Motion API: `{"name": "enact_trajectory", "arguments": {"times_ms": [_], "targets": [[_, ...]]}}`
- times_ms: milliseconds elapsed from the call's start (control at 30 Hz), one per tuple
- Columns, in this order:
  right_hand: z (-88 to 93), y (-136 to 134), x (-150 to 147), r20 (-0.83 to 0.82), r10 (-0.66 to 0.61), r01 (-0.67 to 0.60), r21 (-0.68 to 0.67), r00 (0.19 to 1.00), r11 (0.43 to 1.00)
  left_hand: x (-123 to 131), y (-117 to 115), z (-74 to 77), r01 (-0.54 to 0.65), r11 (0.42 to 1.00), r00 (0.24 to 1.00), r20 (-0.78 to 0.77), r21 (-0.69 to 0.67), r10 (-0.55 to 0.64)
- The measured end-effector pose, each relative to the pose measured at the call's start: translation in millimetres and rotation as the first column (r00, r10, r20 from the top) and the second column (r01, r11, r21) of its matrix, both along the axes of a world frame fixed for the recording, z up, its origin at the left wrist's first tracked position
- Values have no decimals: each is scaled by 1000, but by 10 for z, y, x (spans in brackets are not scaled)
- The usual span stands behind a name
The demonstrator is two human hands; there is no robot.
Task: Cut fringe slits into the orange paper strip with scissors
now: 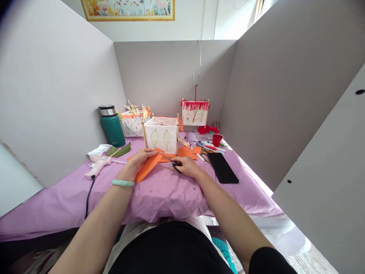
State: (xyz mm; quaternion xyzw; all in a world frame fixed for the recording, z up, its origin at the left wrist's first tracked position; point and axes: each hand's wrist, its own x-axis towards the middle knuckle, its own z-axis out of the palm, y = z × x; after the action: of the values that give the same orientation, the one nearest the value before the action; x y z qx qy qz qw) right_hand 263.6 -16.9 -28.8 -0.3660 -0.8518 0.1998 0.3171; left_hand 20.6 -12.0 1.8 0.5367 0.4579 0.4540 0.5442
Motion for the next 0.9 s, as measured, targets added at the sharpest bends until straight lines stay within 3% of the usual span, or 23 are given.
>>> {"name": "enact_trajectory", "arguments": {"times_ms": [900], "targets": [[-3,-1,8,14,-1,1,31,1000,1000,22,-53,29,25,999,999,-41,-23,-26]]}}
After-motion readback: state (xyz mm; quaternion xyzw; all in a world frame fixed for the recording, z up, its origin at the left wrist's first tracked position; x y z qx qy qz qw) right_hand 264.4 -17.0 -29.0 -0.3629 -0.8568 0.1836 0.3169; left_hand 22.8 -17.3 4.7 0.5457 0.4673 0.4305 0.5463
